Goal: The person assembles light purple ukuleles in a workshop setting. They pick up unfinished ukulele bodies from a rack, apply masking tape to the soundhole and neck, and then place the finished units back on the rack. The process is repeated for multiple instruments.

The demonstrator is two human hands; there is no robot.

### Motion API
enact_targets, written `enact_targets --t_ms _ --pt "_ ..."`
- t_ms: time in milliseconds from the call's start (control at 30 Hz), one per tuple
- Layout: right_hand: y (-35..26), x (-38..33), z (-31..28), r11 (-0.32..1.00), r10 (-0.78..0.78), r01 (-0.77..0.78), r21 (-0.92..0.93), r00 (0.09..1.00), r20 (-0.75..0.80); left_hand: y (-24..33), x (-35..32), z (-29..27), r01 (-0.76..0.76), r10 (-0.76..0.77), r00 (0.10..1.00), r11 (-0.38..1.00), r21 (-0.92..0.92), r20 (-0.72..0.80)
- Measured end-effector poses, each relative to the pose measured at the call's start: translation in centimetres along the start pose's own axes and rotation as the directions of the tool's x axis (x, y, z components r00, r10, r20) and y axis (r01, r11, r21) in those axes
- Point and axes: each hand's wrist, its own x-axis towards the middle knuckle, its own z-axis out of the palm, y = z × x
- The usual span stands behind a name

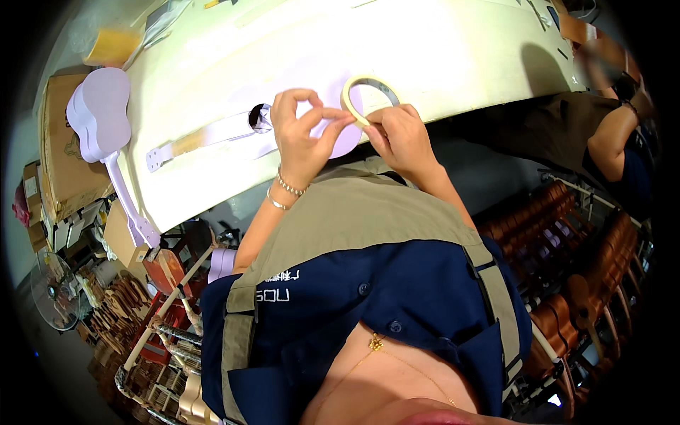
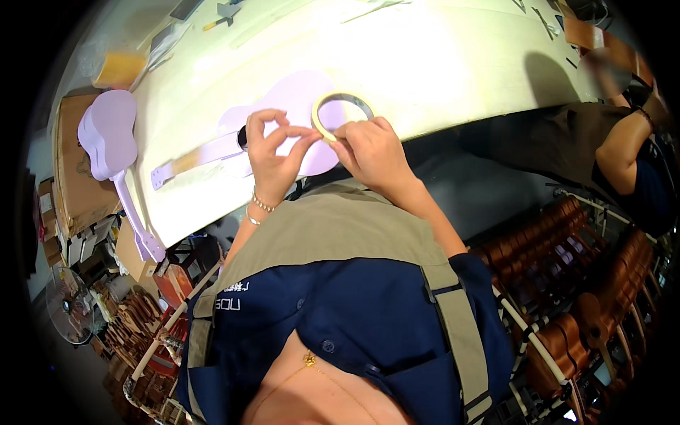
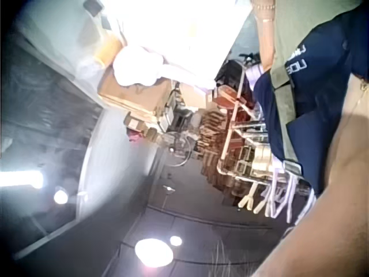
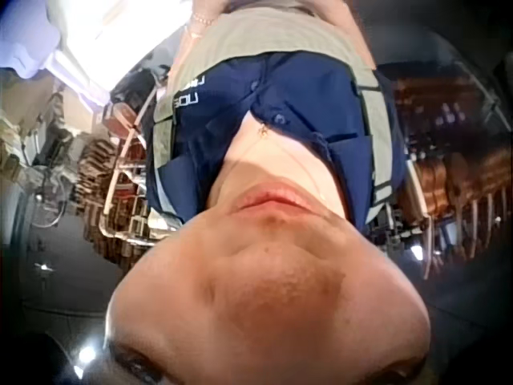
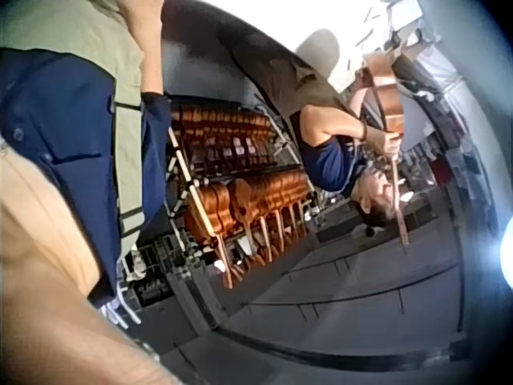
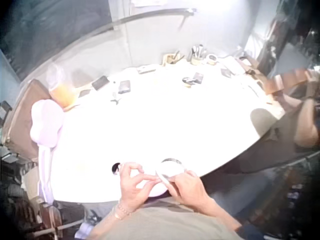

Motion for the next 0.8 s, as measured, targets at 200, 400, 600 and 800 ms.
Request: enact_targets --t_ms 200,400,600,800 --pt "0.3 -2.3 0.9 0.993 0.082 -0.091 -0.072 0.989 -0.124 1.6 -2.1 1.0 0.031 -0.031 1.0 0.993 0.118 -0.002" --pt "-0.2 -2.3 0.6 0.912 0.407 -0.39 0.126 0.898 -0.164 2.7 -1.7 2.6 -0.024 0.033 0.998 0.984 0.175 -0.047" --pt "11.5 -4.1 -3.5 0.651 0.759 -0.491 0.578 0.434 -0.486 1.5 -0.9 2.0 0.072 -0.046 0.988 0.982 0.176 -0.147" --pt "12.9 -1.7 -4.3 0.667 0.729 -0.558 0.493 0.625 -0.28 -6.2 1.1 4.1 0.148 -0.288 0.883 0.92 0.362 0.37"
